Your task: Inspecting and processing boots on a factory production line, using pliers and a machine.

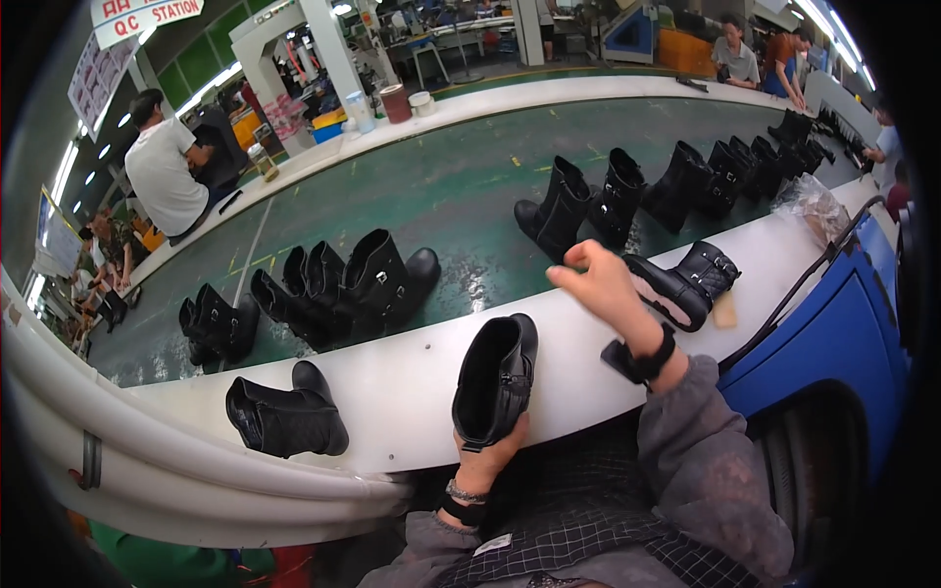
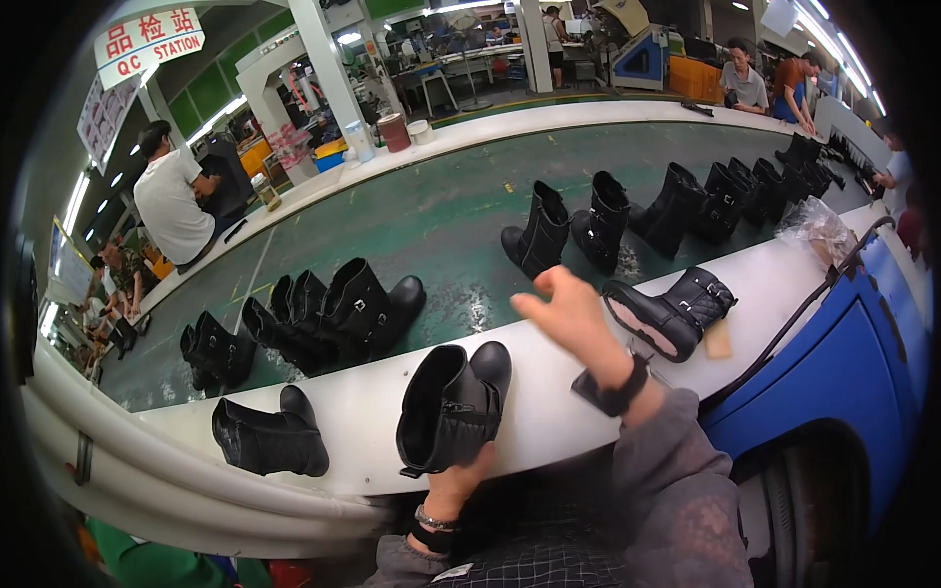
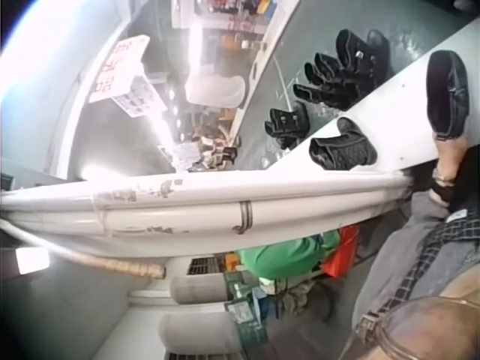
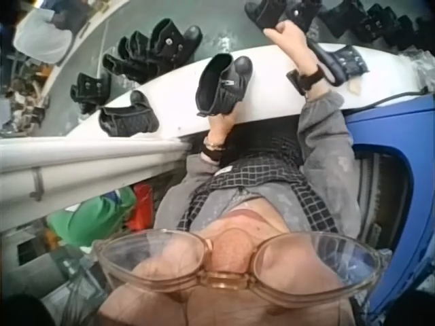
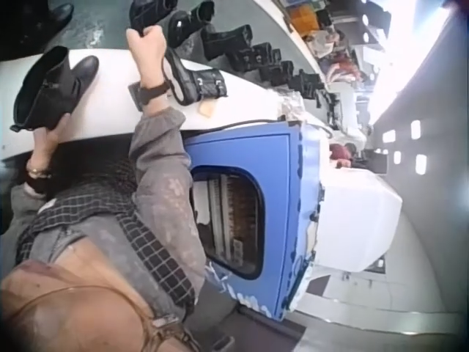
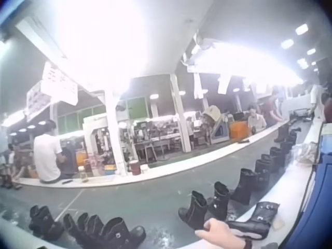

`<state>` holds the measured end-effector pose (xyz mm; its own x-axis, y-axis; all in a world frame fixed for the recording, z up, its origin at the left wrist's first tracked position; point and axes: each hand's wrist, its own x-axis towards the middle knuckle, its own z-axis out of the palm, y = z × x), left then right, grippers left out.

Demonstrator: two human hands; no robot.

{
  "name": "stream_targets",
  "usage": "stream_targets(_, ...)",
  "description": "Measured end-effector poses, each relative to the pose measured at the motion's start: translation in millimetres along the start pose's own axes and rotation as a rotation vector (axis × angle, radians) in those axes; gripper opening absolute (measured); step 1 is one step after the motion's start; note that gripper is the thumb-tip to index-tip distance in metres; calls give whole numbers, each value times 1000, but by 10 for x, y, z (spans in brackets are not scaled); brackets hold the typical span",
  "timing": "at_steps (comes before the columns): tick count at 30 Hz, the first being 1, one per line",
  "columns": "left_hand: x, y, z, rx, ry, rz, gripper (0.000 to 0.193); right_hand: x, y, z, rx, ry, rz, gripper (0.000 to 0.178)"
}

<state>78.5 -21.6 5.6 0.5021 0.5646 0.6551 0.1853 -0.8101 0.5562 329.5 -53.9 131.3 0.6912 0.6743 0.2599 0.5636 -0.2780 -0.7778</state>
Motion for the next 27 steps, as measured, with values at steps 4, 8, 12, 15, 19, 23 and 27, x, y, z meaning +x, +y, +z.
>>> stream_targets(4,39,-21,1,-314,12,-166,48,710,629,-16,9,-89,355,57)
stream_targets(8,19,-10,21,-292,1,-169,51,1178,1087,342,177,20,182,72)
stream_targets(12,34,6,24,-333,3,-208,48,1435,1204,609,508,33,225,56)
stream_targets(15,64,25,10,-368,4,-215,49,1442,1011,581,188,144,142,43)
stream_targets(19,79,38,-9,-347,22,-217,49,1115,558,233,30,142,124,37)
stream_targets(23,49,39,-5,-353,6,-253,48,226,183,-340,-10,101,-149,38)
stream_targets(27,64,78,-28,-396,12,-189,45,-909,-84,-728,95,44,-207,34)
